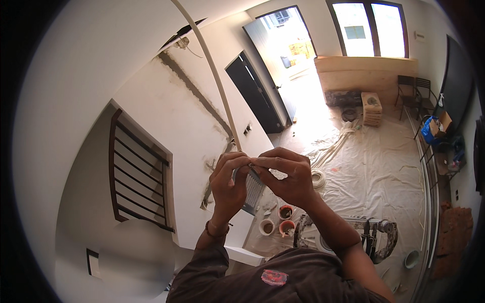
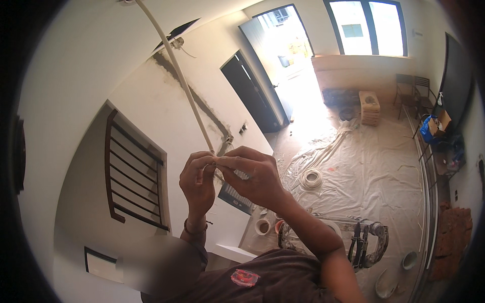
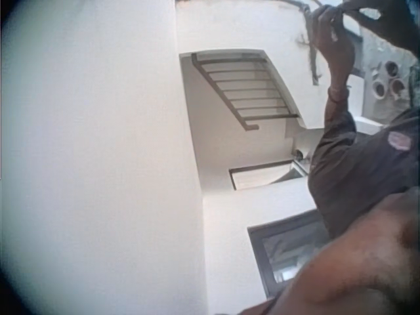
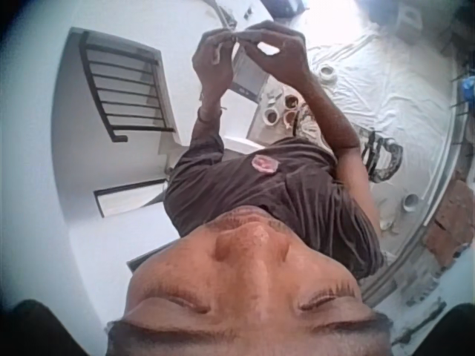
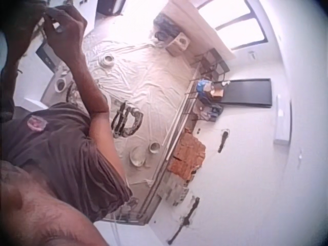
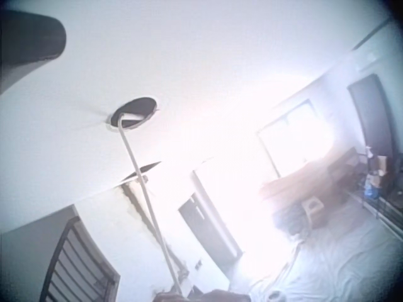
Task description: The person stands on a ladder, strips the ends of wires extending from a ceiling hole with pliers, and connects them to a recessed light fixture using a screwdriver.
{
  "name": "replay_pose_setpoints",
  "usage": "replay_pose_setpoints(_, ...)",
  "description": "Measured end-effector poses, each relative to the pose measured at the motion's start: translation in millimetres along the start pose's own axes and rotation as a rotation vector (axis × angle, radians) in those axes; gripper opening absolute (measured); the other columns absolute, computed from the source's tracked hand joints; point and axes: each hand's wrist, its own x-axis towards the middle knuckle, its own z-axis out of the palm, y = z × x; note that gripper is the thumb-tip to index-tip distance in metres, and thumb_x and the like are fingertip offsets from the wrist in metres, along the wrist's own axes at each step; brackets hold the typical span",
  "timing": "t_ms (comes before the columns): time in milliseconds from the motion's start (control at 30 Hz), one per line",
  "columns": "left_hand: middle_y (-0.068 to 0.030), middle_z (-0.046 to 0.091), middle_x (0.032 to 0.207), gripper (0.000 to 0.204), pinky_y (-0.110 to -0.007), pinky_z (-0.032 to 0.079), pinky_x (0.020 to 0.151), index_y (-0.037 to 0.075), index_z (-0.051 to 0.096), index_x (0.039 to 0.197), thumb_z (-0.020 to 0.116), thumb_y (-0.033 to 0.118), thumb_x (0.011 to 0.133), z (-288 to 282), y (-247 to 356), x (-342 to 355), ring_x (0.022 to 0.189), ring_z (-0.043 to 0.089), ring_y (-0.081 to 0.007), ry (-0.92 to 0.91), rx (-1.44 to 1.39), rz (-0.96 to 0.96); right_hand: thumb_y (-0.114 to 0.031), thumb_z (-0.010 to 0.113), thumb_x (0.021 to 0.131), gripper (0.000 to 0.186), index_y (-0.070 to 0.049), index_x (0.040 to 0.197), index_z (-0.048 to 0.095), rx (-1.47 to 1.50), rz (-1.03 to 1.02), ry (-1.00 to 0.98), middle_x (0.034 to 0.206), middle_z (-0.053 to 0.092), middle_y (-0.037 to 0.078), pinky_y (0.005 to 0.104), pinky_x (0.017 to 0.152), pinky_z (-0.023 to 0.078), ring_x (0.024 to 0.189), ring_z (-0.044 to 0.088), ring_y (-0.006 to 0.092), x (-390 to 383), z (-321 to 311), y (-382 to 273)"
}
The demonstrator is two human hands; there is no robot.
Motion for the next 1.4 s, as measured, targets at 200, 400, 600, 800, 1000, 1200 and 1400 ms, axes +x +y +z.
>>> replay_pose_setpoints(200, -0.0123, 0.066, 0.097, 0.017, -0.036, 0.052, 0.080, -0.001, 0.065, 0.099, 0.068, -0.007, 0.083, -1, 15, 1, 0.091, 0.065, -0.0265, 0.000, 0.149, 0.020, 0.003, 0.078, 0.075, 0.028, -0.005, 0.101, 0.075, 0.009, -0.046, -0.027, 0.092, 0.070, 0.011, 0.0264, 0.068, 0.058, 0.079, 0.071, 0.0173, 4, -3, 3)
replay_pose_setpoints(400, -0.0112, 0.067, 0.097, 0.018, -0.035, 0.053, 0.078, 0.000, 0.068, 0.097, 0.070, -0.007, 0.081, -4, 15, -4, 0.091, 0.066, -0.0258, 0.029, 0.112, 0.050, 0.003, 0.078, 0.073, 0.030, -0.006, 0.101, 0.075, 0.062, -0.086, -0.068, 0.091, 0.069, 0.009, 0.0267, 0.068, 0.057, 0.079, 0.070, 0.0167, 5, -4, 3)
replay_pose_setpoints(600, -0.0109, 0.067, 0.097, 0.018, -0.035, 0.054, 0.078, 0.000, 0.068, 0.097, 0.071, -0.008, 0.081, -3, 20, -3, 0.091, 0.067, -0.0255, 0.038, 0.147, 0.103, 0.004, 0.075, 0.072, 0.024, -0.003, 0.095, 0.072, 0.021, -0.087, -0.006, 0.089, 0.068, 0.009, 0.0271, 0.068, 0.057, 0.077, 0.070, 0.0160, 3, 3, -2)
replay_pose_setpoints(800, -0.0115, 0.067, 0.096, 0.017, -0.034, 0.054, 0.078, 0.000, 0.068, 0.095, 0.071, -0.009, 0.081, 8, 17, -10, 0.091, 0.067, -0.0245, 0.130, 0.037, 0.068, 0.004, 0.071, 0.074, 0.019, -0.001, 0.092, 0.070, 0.099, -0.062, 0.120, 0.089, 0.068, 0.011, 0.0284, 0.067, 0.058, 0.078, 0.070, 0.0175, -4, 17, -3)
replay_pose_setpoints(1000, -0.0133, 0.066, 0.100, 0.015, -0.029, 0.054, 0.078, -0.002, 0.068, 0.096, 0.070, -0.008, 0.084, 21, 20, -15, 0.093, 0.066, -0.0198, 0.238, -0.154, -0.032, 0.006, 0.067, 0.078, 0.012, 0.001, 0.089, 0.067, 0.322, 0.145, 0.166, 0.089, 0.067, 0.010, 0.0265, 0.069, 0.060, 0.081, 0.069, 0.0147, -4, 24, -10)
replay_pose_setpoints(1200, -0.0133, 0.064, 0.103, 0.013, -0.027, 0.054, 0.079, -0.002, 0.066, 0.099, 0.064, -0.009, 0.088, 26, 23, -20, 0.094, 0.065, -0.0183, 0.302, -0.174, -0.096, 0.002, 0.056, 0.088, 0.008, 0.002, 0.093, 0.062, 0.706, 0.392, 0.203, 0.090, 0.063, 0.008, 0.0309, 0.073, 0.061, 0.084, 0.067, 0.0148, -6, 24, 0)
replay_pose_setpoints(1400, -0.0162, 0.060, 0.107, 0.013, -0.039, 0.056, 0.093, -0.006, 0.058, 0.108, 0.057, 0.002, 0.097, 34, 12, -24, 0.101, 0.064, -0.0245, 0.446, -0.469, -0.052, -0.011, 0.055, 0.097, 0.019, 0.000, 0.113, 0.055, 1.325, 0.555, 0.220, 0.095, 0.060, 0.007, 0.0362, 0.088, 0.056, 0.090, 0.064, 0.0165, -12, 7, 24)
